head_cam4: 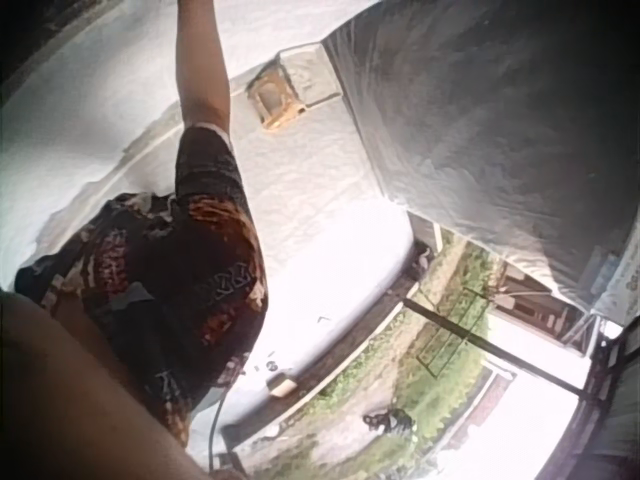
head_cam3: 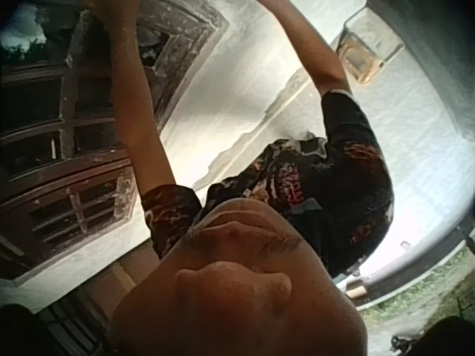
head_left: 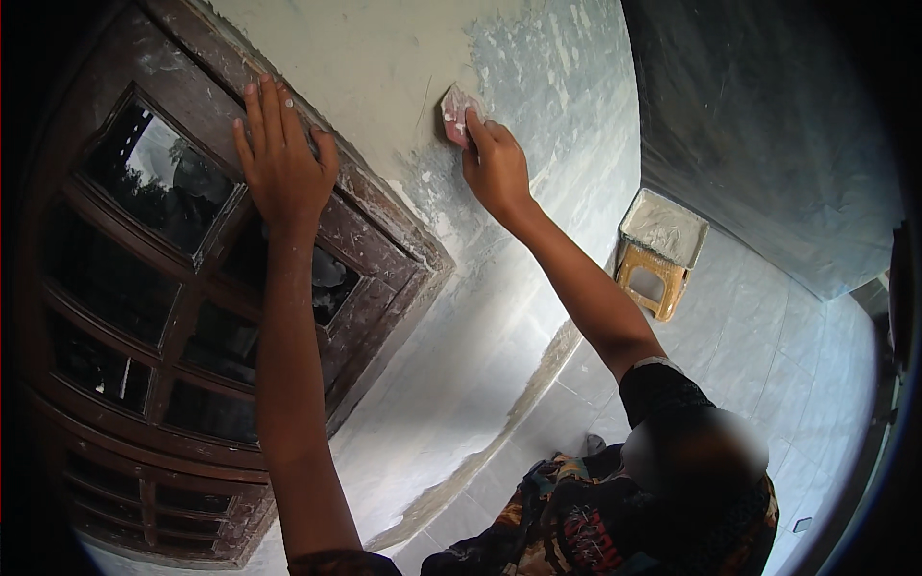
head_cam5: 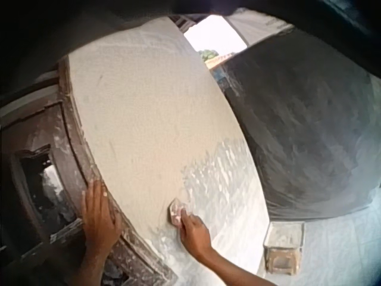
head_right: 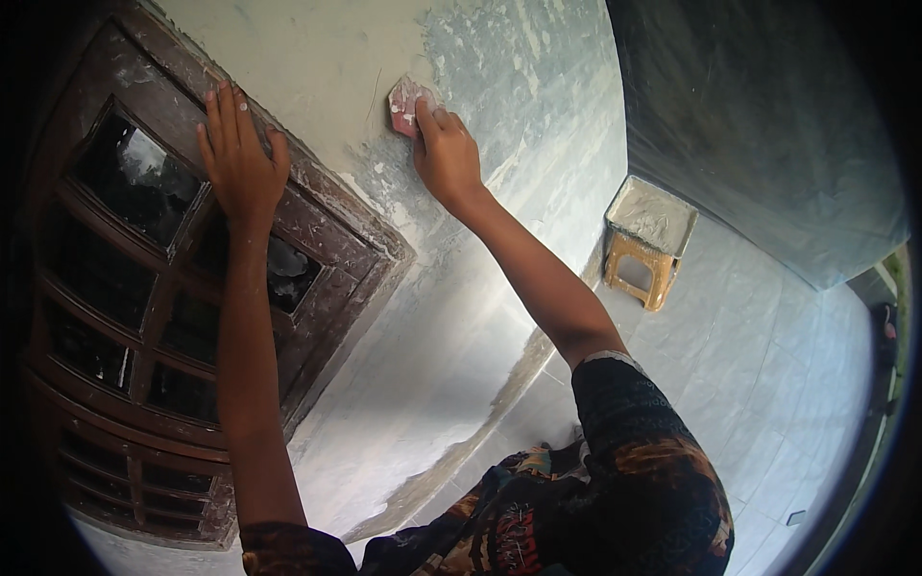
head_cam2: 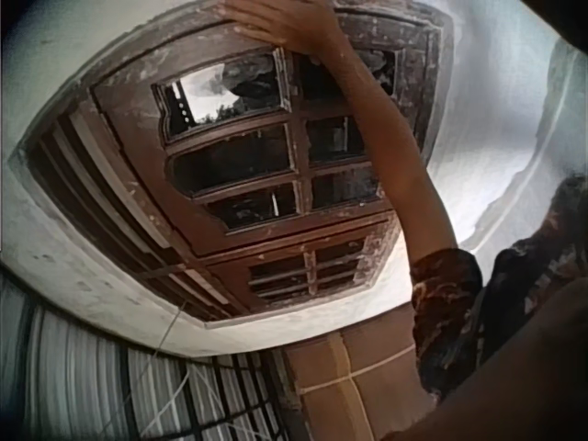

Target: The person applies wall filler to a damaged section of a wall using a putty knife.

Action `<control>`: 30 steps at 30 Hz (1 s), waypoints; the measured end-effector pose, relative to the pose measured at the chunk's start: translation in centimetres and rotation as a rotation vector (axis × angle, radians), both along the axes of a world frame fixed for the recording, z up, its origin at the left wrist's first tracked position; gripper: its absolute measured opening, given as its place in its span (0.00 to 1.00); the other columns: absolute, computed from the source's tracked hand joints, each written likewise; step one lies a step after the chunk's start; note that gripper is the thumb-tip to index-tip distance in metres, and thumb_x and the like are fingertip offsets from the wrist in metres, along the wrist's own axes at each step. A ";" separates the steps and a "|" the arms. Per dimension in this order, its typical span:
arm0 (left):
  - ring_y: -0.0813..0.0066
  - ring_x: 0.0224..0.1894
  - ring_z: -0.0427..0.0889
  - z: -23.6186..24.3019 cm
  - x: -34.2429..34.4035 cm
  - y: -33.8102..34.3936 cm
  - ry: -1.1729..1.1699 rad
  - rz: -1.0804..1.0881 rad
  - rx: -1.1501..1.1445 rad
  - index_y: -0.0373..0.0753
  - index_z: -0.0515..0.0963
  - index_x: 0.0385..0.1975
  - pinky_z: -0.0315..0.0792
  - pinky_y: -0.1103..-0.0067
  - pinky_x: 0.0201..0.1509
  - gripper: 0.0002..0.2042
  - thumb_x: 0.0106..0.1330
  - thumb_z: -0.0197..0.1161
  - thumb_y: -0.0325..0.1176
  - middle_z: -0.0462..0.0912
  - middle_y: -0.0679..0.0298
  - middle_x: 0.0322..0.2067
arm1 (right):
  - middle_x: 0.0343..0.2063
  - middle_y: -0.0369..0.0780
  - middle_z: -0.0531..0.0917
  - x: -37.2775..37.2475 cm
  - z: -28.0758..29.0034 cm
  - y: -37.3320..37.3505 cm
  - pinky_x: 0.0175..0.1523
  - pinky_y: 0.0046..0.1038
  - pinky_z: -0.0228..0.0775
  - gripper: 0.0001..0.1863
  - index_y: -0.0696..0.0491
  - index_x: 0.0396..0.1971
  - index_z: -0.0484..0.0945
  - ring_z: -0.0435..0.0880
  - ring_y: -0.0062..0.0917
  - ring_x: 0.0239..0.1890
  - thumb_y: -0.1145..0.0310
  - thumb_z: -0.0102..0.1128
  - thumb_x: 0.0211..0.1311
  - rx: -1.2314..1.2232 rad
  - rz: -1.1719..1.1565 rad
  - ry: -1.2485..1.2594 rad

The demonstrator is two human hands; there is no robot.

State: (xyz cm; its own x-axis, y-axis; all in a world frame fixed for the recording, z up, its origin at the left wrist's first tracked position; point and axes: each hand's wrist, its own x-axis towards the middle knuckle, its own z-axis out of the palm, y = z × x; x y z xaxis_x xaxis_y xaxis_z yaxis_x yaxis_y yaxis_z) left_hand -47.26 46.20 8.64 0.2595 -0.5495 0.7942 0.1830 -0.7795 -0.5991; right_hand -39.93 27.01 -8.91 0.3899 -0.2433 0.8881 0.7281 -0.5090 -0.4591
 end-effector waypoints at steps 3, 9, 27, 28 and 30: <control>0.59 0.75 0.59 -0.1 -0.1 0.7 0.002 0.009 0.000 0.29 0.71 0.62 0.56 0.55 0.74 0.27 0.64 0.53 0.36 0.66 0.54 0.70 | 0.37 0.48 0.80 -3.8 -4.0 4.2 0.44 0.42 0.76 0.31 0.63 0.61 0.66 0.80 0.45 0.40 0.78 0.61 0.55 -0.143 0.084 0.142; 0.59 0.75 0.57 0.1 -0.4 0.6 0.012 0.018 -0.015 0.30 0.70 0.63 0.55 0.55 0.74 0.27 0.66 0.53 0.37 0.65 0.54 0.70 | 0.33 0.49 0.78 -10.8 -3.5 3.6 0.43 0.42 0.76 0.37 0.59 0.65 0.65 0.80 0.46 0.39 0.79 0.63 0.52 -0.087 0.367 0.102; 0.59 0.75 0.57 0.0 -0.5 0.3 0.019 0.015 -0.020 0.30 0.69 0.64 0.55 0.55 0.74 0.26 0.68 0.52 0.36 0.64 0.55 0.71 | 0.33 0.47 0.78 -8.9 0.5 2.1 0.38 0.40 0.73 0.35 0.60 0.64 0.68 0.78 0.42 0.37 0.82 0.63 0.51 -0.012 0.211 0.011; 0.59 0.75 0.57 0.1 -0.3 0.2 0.010 0.017 -0.015 0.30 0.69 0.64 0.55 0.55 0.74 0.26 0.68 0.52 0.36 0.64 0.55 0.71 | 0.32 0.47 0.78 -6.7 2.2 1.4 0.37 0.40 0.71 0.34 0.60 0.63 0.69 0.78 0.42 0.36 0.82 0.62 0.51 0.049 0.150 -0.011; 0.59 0.75 0.57 -0.1 -0.1 0.0 0.011 0.007 -0.019 0.30 0.69 0.64 0.55 0.55 0.74 0.26 0.68 0.52 0.36 0.64 0.55 0.71 | 0.33 0.48 0.78 -3.4 4.1 0.9 0.39 0.41 0.73 0.31 0.60 0.61 0.70 0.78 0.43 0.37 0.82 0.61 0.52 0.054 0.038 0.004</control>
